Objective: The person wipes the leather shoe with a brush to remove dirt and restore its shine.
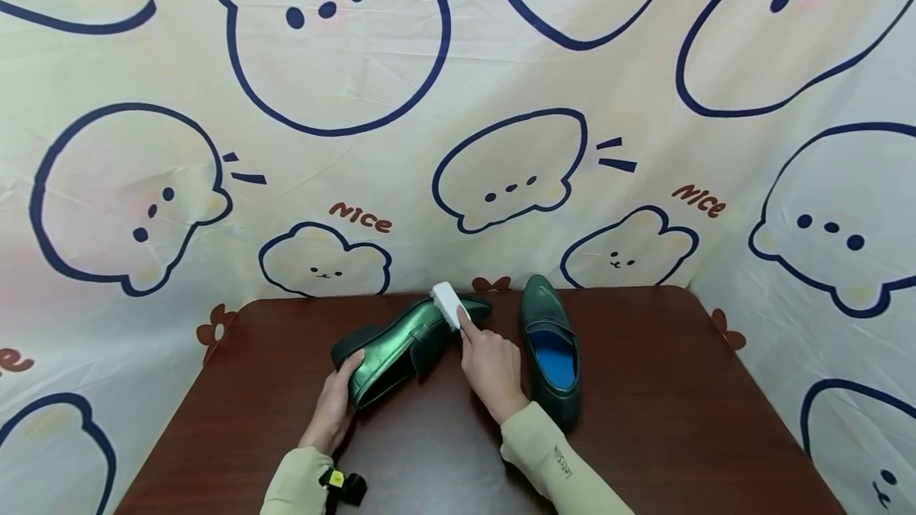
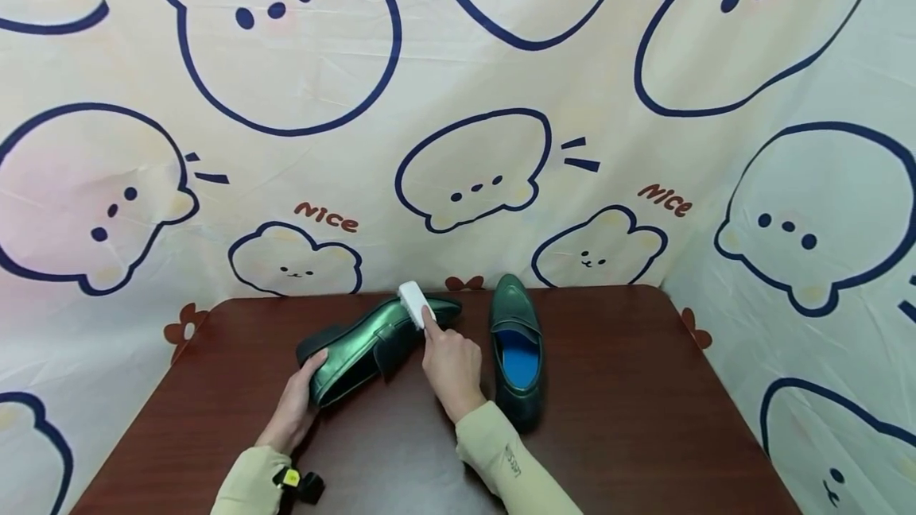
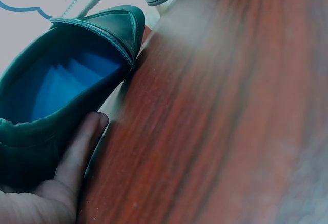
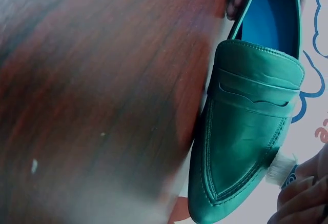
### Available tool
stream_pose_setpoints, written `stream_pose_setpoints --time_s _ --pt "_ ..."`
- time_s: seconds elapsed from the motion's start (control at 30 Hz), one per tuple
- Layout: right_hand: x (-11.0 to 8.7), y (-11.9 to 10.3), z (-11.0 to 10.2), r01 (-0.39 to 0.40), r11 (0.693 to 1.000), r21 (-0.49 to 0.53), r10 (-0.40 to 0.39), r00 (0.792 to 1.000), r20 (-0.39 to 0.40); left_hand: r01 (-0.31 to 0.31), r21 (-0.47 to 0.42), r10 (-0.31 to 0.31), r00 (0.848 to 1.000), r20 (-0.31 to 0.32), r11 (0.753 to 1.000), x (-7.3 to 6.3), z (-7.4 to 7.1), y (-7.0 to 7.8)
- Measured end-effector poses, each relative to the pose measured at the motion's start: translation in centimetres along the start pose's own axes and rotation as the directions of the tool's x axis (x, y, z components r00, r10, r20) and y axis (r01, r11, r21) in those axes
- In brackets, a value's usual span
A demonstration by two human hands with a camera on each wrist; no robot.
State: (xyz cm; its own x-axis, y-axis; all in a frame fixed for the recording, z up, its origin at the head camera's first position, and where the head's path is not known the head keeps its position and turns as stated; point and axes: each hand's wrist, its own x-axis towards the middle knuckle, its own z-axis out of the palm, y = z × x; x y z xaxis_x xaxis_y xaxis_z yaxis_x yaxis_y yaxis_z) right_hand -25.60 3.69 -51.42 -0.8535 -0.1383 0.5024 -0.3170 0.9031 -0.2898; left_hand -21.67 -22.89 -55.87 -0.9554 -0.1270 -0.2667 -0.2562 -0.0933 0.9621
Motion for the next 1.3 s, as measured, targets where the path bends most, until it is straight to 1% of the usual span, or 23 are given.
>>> stream_pose_setpoints --time_s 0.13,0.23,0.3,0.4,0.47,0.53,0.67,0.77,0.87,0.97,1.03,1.17,1.23,1.3 --pt "0.1 0.0 0.0 0.028 0.999 0.021 -0.028 1.0 -0.011 -0.004 -0.007 0.004 1.0 -0.005 1.0 0.1 -0.1 0.0" --pt "-0.3 -0.3 -0.2 0.092 0.995 0.025 -0.092 0.996 -0.003 -0.004 -0.006 0.004 1.0 0.004 1.0 0.1 -0.1 0.0" --pt "-0.6 -0.7 -0.3 0.158 0.987 0.023 -0.159 0.987 0.023 -0.001 0.0 0.001 1.0 0.01 1.0 0.1 -0.1 -0.1" --pt "-1.1 -1.4 -0.5 0.259 0.966 0.025 -0.26 0.964 0.064 0.004 0.0 -0.004 1.0 0.013 1.0 0.0 0.0 0.0" --pt "-1.2 -1.7 -0.4 0.298 0.954 0.019 -0.299 0.951 0.078 0.004 -0.003 -0.004 1.0 0.013 1.0 0.0 0.0 0.0" --pt "-1.1 -2.0 -0.4 0.312 0.95 0.009 -0.312 0.947 0.08 0.008 -0.013 -0.008 1.0 0.014 1.0 0.0 0.2 0.1" --pt "-0.9 -1.9 -0.3 0.305 0.952 -0.036 -0.302 0.951 0.074 0.018 -0.022 -0.018 1.0 0.009 1.0 0.1 0.2 0.2" --pt "-0.8 -1.5 -0.3 0.303 0.949 -0.086 -0.298 0.952 0.07 0.022 -0.006 -0.022 1.0 0.008 1.0 -0.1 0.1 0.2" --pt "-0.8 -1.0 -0.1 0.279 0.953 -0.118 -0.276 0.96 0.038 0.02 -0.001 -0.02 1.0 0.011 1.0 -0.1 0.1 0.1" --pt "-0.7 -0.2 0.2 0.218 0.965 -0.145 -0.222 0.975 -0.013 0.015 -0.02 -0.015 1.0 0.012 1.0 0.0 0.3 -0.1" --pt "-0.7 0.2 0.2 0.167 0.973 -0.162 -0.173 0.985 -0.024 0.014 -0.028 -0.014 1.0 0.012 1.0 0.0 0.3 -0.2" --pt "-0.5 0.6 -0.4 0.072 0.98 -0.185 -0.068 0.997 0.025 0.011 -0.005 -0.011 1.0 0.011 1.0 0.0 0.1 -0.2" --pt "-0.4 0.6 -0.6 0.05 0.984 -0.173 -0.044 0.998 0.038 0.011 0.001 -0.011 1.0 0.009 1.0 0.0 0.0 -0.2" --pt "-0.3 0.3 -0.8 0.054 0.988 -0.144 -0.049 0.998 0.04 0.011 0.01 -0.011 1.0 0.009 1.0 0.0 -0.1 -0.2"
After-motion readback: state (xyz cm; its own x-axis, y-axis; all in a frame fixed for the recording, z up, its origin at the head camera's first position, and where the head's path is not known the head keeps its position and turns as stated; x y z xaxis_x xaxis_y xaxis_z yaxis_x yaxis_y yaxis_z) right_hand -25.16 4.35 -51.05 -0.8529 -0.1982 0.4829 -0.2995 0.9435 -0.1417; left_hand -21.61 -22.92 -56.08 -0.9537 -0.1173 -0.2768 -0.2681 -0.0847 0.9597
